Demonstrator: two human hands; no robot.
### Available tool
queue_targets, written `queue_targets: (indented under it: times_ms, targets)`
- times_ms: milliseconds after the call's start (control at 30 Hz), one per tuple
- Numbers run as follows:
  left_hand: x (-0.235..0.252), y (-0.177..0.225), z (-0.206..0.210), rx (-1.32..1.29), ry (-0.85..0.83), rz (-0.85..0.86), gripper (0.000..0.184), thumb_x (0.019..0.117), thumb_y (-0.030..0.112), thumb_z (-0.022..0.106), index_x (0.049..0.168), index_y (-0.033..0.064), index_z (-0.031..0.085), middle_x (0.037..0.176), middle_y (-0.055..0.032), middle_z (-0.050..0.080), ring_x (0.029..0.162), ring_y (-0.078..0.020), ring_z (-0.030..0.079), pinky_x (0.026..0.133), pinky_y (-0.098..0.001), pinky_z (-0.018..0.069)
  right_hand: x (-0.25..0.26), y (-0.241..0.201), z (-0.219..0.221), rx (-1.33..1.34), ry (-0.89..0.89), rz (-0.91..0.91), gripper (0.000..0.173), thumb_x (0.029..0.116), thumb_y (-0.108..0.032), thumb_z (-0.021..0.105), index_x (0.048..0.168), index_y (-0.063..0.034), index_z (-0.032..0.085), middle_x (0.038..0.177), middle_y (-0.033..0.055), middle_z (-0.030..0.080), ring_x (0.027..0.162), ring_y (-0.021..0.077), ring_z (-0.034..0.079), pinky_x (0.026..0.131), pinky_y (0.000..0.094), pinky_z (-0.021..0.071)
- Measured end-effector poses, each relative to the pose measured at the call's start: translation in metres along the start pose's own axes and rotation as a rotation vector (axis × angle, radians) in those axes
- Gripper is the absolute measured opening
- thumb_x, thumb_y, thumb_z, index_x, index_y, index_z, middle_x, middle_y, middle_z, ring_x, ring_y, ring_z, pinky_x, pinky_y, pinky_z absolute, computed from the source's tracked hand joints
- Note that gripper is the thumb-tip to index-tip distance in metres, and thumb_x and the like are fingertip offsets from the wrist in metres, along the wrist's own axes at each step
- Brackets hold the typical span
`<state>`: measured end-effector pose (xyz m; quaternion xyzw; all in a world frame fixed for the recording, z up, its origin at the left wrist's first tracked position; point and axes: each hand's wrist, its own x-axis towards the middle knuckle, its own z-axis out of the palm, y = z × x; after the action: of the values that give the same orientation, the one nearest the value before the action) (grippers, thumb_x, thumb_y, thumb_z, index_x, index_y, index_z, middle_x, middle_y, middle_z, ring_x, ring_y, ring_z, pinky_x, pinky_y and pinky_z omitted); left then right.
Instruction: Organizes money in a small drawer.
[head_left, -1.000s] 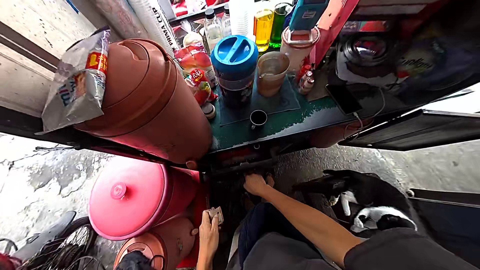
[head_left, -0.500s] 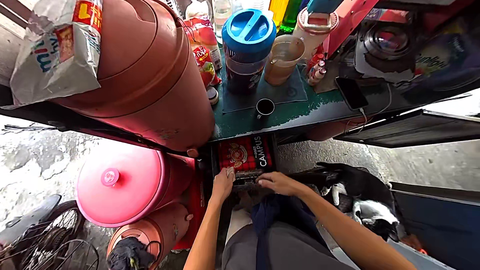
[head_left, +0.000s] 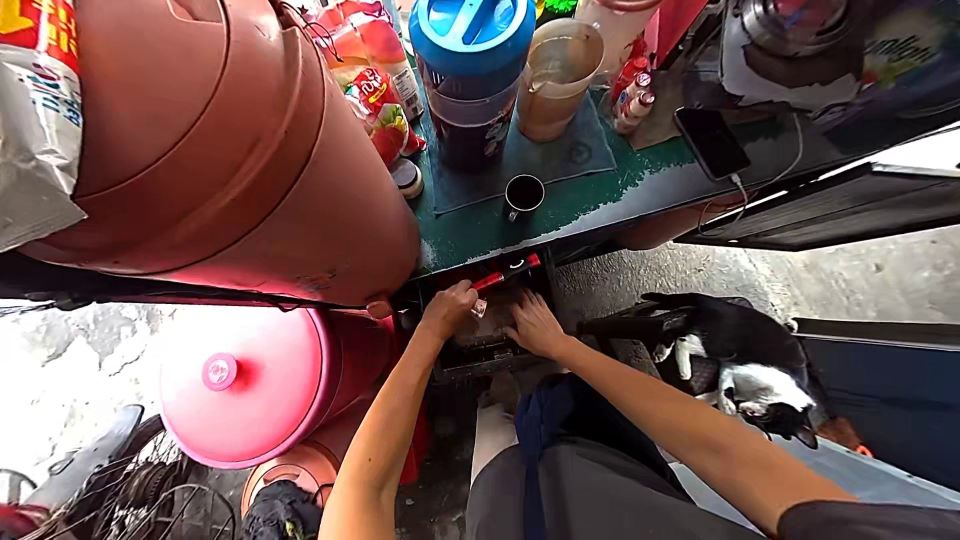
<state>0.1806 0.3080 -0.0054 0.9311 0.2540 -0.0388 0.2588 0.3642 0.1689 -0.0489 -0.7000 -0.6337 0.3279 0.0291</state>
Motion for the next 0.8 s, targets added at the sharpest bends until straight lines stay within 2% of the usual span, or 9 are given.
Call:
queue_targets:
  times_ms: [100, 200, 267, 367, 467, 533, 600, 700, 800]
  targets:
    - [0.008, -0.002, -0.018, -0.078, -0.105, -0.055, 0.009, 0.0945, -0.003, 0.063, 0.1, -0.0069, 0.069, 0.13, -0.0213, 0.066, 0.111, -0.0368, 0.069, 0.095, -0.052, 0.056, 0.043, 0.006, -0.01, -0.141, -0.217, -0.024, 0.105, 0.0824, -0.062, 0.077, 0.159, -0.006, 0.033, 0.164, 0.0247, 0.032, 0.153, 0.0416, 0.029, 0.12, 0.0632, 0.0262]
    - [0.013, -0.002, -0.023, -0.136, -0.138, -0.087, 0.011, 0.0918, -0.008, 0.063, 0.1, -0.0066, 0.07, 0.124, -0.0202, 0.068, 0.116, -0.0351, 0.067, 0.102, -0.0507, 0.0526, 0.061, -0.002, -0.013, -0.25, -0.362, 0.03, 0.118, 0.0731, -0.061, 0.085, 0.159, -0.0005, 0.032, 0.162, 0.0289, 0.033, 0.151, 0.0452, 0.03, 0.121, 0.0628, 0.0233]
    - [0.014, -0.003, -0.024, -0.174, -0.117, -0.105, 0.012, 0.0894, -0.01, 0.065, 0.099, -0.0066, 0.069, 0.118, -0.0212, 0.069, 0.112, -0.0358, 0.068, 0.1, -0.0509, 0.0533, 0.062, -0.006, -0.017, -0.232, -0.416, 0.039, 0.103, 0.0722, -0.057, 0.088, 0.149, -0.0007, 0.047, 0.149, 0.0274, 0.05, 0.141, 0.0449, 0.045, 0.113, 0.0632, 0.0375]
    - [0.016, -0.004, -0.029, -0.219, -0.1, -0.158, 0.006, 0.0917, -0.005, 0.067, 0.097, -0.0047, 0.07, 0.106, -0.0208, 0.071, 0.1, -0.0354, 0.07, 0.093, -0.0514, 0.0558, 0.049, -0.004, -0.024, -0.104, -0.437, -0.003, 0.078, 0.0801, -0.042, 0.087, 0.141, -0.0047, 0.057, 0.144, 0.0263, 0.054, 0.136, 0.0454, 0.048, 0.111, 0.0639, 0.039]
    - [0.017, -0.004, -0.032, -0.238, -0.146, -0.226, 0.005, 0.0931, 0.0, 0.068, 0.097, -0.0021, 0.07, 0.098, -0.0204, 0.071, 0.093, -0.0363, 0.07, 0.087, -0.0538, 0.0557, 0.014, -0.006, -0.022, -0.101, -0.343, -0.122, 0.048, 0.0878, -0.025, 0.079, 0.129, -0.0068, 0.061, 0.128, 0.0263, 0.063, 0.119, 0.0477, 0.061, 0.095, 0.0658, 0.0491]
    - [0.02, -0.006, -0.031, -0.236, -0.182, -0.228, 0.004, 0.0944, 0.002, 0.068, 0.096, -0.0016, 0.069, 0.095, -0.0201, 0.07, 0.091, -0.0356, 0.07, 0.085, -0.0535, 0.0558, -0.002, -0.004, -0.013, -0.124, -0.226, -0.173, 0.048, 0.0845, -0.021, 0.078, 0.127, -0.0063, 0.062, 0.144, 0.0296, 0.051, 0.135, 0.0495, 0.047, 0.109, 0.0663, 0.0376]
    - [0.025, -0.007, -0.028, -0.216, -0.223, -0.212, 0.005, 0.0948, 0.002, 0.066, 0.097, -0.0019, 0.068, 0.096, -0.0199, 0.07, 0.092, -0.0352, 0.07, 0.086, -0.053, 0.0557, 0.003, -0.002, -0.013, -0.164, -0.195, -0.146, 0.058, 0.0801, -0.029, 0.081, 0.13, -0.007, 0.061, 0.155, 0.0308, 0.039, 0.146, 0.0489, 0.035, 0.116, 0.0666, 0.0284]
    - [0.026, -0.006, -0.029, -0.199, -0.228, -0.208, 0.005, 0.0955, 0.003, 0.066, 0.096, -0.0017, 0.068, 0.096, -0.0196, 0.07, 0.092, -0.0347, 0.07, 0.086, -0.0526, 0.0555, 0.03, -0.004, -0.023, -0.252, -0.229, -0.111, 0.065, 0.077, -0.038, 0.085, 0.131, -0.0103, 0.064, 0.153, 0.0335, 0.039, 0.144, 0.0505, 0.035, 0.112, 0.0676, 0.0333]
    - [0.026, -0.007, -0.035, -0.206, -0.217, -0.225, 0.011, 0.0982, 0.007, 0.064, 0.097, -0.0029, 0.068, 0.095, -0.0202, 0.07, 0.093, -0.0347, 0.069, 0.088, -0.0519, 0.0548, 0.036, -0.004, -0.022, -0.253, -0.257, -0.141, 0.062, 0.0768, -0.035, 0.086, 0.13, -0.0103, 0.065, 0.154, 0.0326, 0.038, 0.144, 0.0499, 0.036, 0.111, 0.067, 0.0349]
